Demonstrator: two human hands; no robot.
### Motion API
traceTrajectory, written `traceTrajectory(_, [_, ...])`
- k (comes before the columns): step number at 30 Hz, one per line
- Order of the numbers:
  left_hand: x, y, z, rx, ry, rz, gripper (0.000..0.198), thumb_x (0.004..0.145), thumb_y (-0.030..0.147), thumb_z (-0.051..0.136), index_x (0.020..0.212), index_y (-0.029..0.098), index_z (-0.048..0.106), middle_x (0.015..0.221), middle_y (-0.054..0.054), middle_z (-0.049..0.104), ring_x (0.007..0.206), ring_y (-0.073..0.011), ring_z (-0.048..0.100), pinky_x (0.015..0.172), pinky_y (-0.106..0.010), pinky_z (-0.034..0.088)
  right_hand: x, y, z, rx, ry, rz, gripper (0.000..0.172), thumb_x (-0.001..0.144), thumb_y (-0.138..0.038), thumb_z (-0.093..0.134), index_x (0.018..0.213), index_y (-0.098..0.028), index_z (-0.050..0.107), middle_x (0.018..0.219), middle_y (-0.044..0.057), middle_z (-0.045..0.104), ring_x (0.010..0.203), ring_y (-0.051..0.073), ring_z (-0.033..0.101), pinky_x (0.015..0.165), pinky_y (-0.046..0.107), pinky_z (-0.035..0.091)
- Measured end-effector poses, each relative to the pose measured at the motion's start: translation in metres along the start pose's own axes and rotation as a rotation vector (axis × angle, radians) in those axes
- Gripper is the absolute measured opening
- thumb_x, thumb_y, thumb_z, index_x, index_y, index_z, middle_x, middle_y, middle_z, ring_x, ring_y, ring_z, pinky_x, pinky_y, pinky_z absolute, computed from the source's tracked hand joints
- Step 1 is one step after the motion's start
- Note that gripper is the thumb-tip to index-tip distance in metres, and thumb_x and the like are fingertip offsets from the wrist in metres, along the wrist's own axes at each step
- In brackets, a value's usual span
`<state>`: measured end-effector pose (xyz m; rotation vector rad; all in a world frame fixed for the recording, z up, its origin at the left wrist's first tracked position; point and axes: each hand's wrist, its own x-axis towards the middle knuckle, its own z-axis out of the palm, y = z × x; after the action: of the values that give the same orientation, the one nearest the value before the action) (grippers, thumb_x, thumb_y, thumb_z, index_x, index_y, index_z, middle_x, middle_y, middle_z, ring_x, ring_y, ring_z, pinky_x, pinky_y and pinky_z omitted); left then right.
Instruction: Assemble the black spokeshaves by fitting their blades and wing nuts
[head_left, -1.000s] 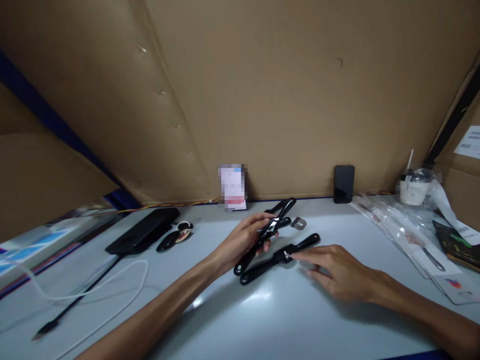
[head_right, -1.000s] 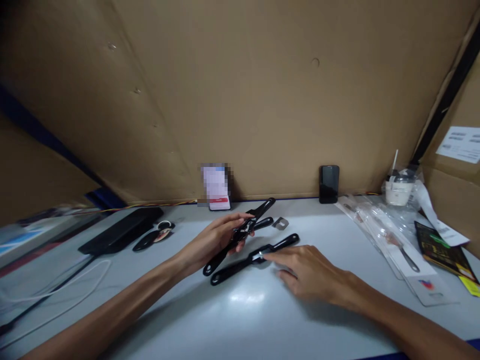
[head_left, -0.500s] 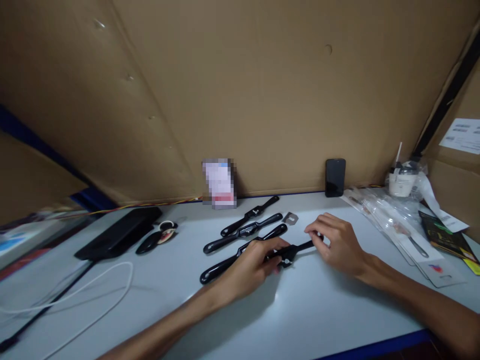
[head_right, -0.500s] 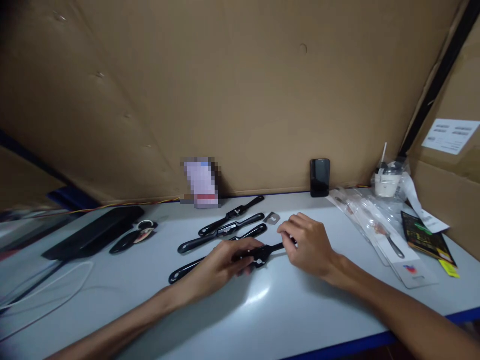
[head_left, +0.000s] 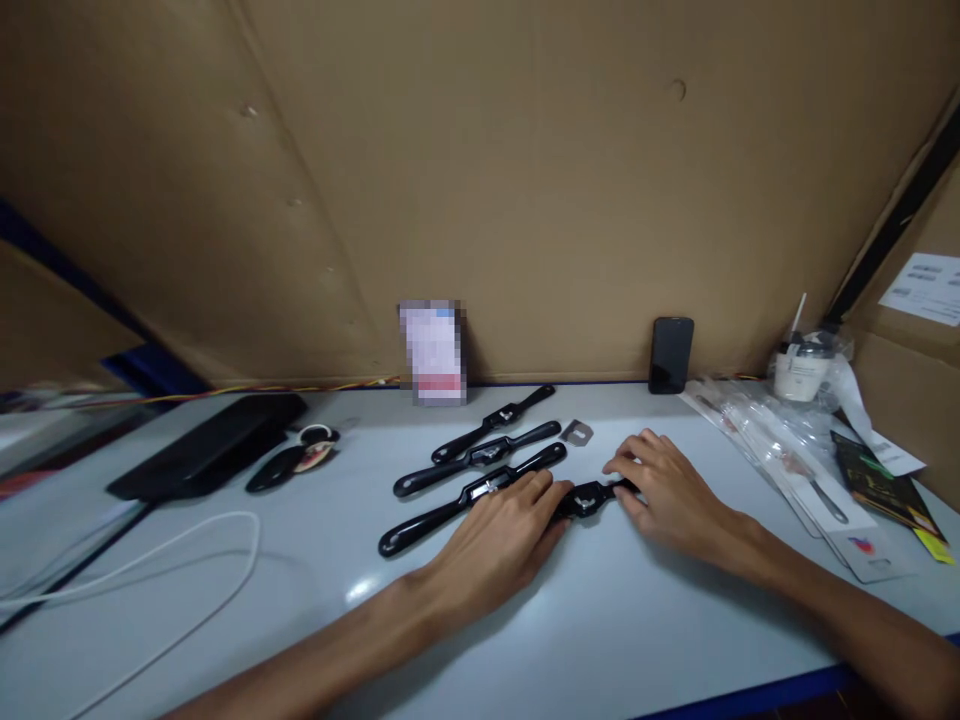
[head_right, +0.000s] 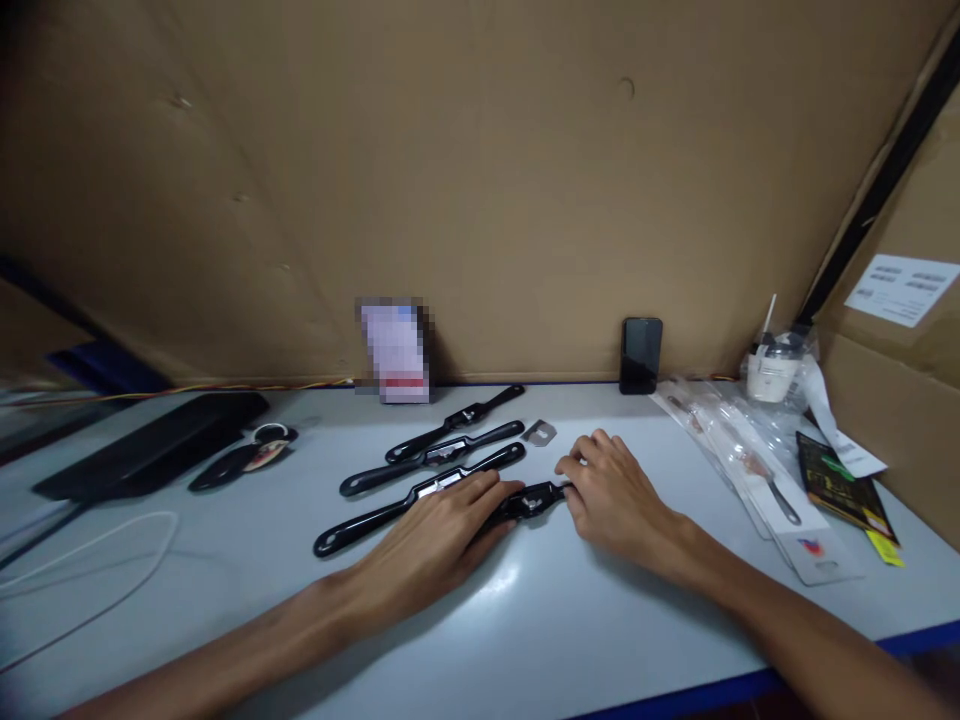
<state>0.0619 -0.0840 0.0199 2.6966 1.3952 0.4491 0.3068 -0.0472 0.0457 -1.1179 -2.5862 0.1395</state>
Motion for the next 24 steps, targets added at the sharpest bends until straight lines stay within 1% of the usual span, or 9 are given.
traceTrajectory(3, [0.002,-0.002,0.0,-0.059,-0.009,0.027,0.027,0.103,0.023,0.049,0.127,0.021,0.062,0.108,-0.009,0.07,0.09,-0.0265,0.07,0.07,-0.035,0.053,-0.002,-0.011,0.005,0.161,-0.01,-0.04,0.023,0.1,-0.018,0.057,0.114,-0.017,0.075,0.104,0.01,0.067,0.097,0.025,0.061,0.086,0.038,0.047])
traceTrajectory(6, [0.003,-0.006,-0.001,-0.076,-0.036,0.035,0.022,0.104,0.028,0.052,0.121,0.019,0.063,0.105,-0.009,0.072,0.087,-0.0276,0.071,0.065,-0.035,0.05,-0.004,-0.018,0.012,0.292,-0.031,-0.066,0.025,0.101,-0.019,0.056,0.116,-0.019,0.075,0.104,0.009,0.066,0.095,0.022,0.063,0.084,0.036,0.05])
traceTrajectory(9, [0.004,-0.007,-0.002,-0.074,-0.069,0.041,0.023,0.106,0.036,0.053,0.115,0.018,0.065,0.098,-0.008,0.074,0.081,-0.0278,0.071,0.063,-0.036,0.046,-0.002,-0.02,0.014,0.415,-0.019,-0.037,0.02,0.098,-0.017,0.059,0.108,-0.018,0.077,0.099,0.007,0.068,0.09,0.02,0.064,0.082,0.035,0.05])
traceTrajectory(12, [0.004,-0.007,-0.002,-0.068,-0.066,0.065,0.025,0.106,0.038,0.053,0.113,0.018,0.066,0.098,-0.008,0.074,0.079,-0.0268,0.071,0.062,-0.036,0.045,0.001,-0.02,0.014,0.501,-0.017,0.019,0.021,0.093,-0.011,0.062,0.104,-0.019,0.078,0.093,0.004,0.069,0.084,0.018,0.063,0.079,0.033,0.049])
traceTrajectory(15, [0.004,-0.008,-0.002,-0.057,-0.057,0.093,0.029,0.107,0.043,0.052,0.111,0.018,0.066,0.094,-0.007,0.074,0.078,-0.0256,0.071,0.062,-0.034,0.043,0.004,-0.02,0.02,0.54,-0.004,0.055,0.029,0.087,-0.002,0.06,0.1,-0.02,0.078,0.092,0.003,0.068,0.082,0.017,0.062,0.076,0.031,0.048])
traceTrajectory(18, [0.003,-0.008,-0.001,-0.055,-0.053,0.108,0.028,0.109,0.042,0.05,0.109,0.018,0.065,0.093,-0.006,0.074,0.077,-0.0239,0.07,0.062,-0.032,0.043,0.006,-0.021,0.027,0.574,0.052,0.068,0.04,0.08,0.009,0.052,0.087,-0.021,0.077,0.092,0.002,0.066,0.085,0.016,0.062,0.078,0.031,0.046])
traceTrajectory(20, [0.003,-0.008,0.0,-0.048,-0.051,0.102,0.028,0.109,0.039,0.048,0.108,0.018,0.066,0.093,-0.006,0.073,0.077,-0.0235,0.07,0.061,-0.032,0.043,0.007,-0.021,0.029,0.619,0.087,0.063,0.042,0.081,0.01,0.048,0.082,-0.021,0.076,0.094,0.002,0.066,0.089,0.016,0.063,0.08,0.031,0.046])
traceTrajectory(22, [0.002,-0.007,0.0,-0.039,-0.047,0.089,0.028,0.109,0.038,0.048,0.111,0.018,0.067,0.092,-0.006,0.073,0.077,-0.0244,0.07,0.061,-0.033,0.044,0.008,-0.021,0.027,0.657,0.12,0.071,0.036,0.087,0.005,0.051,0.086,-0.022,0.075,0.096,0.002,0.067,0.089,0.017,0.063,0.079,0.032,0.047])
traceTrajectory(24, [0.002,-0.007,0.0,-0.038,-0.05,0.081,0.028,0.109,0.038,0.049,0.113,0.017,0.067,0.093,-0.007,0.073,0.077,-0.0249,0.071,0.061,-0.034,0.046,0.008,-0.021,0.023,0.652,0.142,0.098,0.019,0.09,-0.005,0.061,0.091,-0.021,0.071,0.093,0.002,0.067,0.084,0.017,0.062,0.076,0.032,0.047])
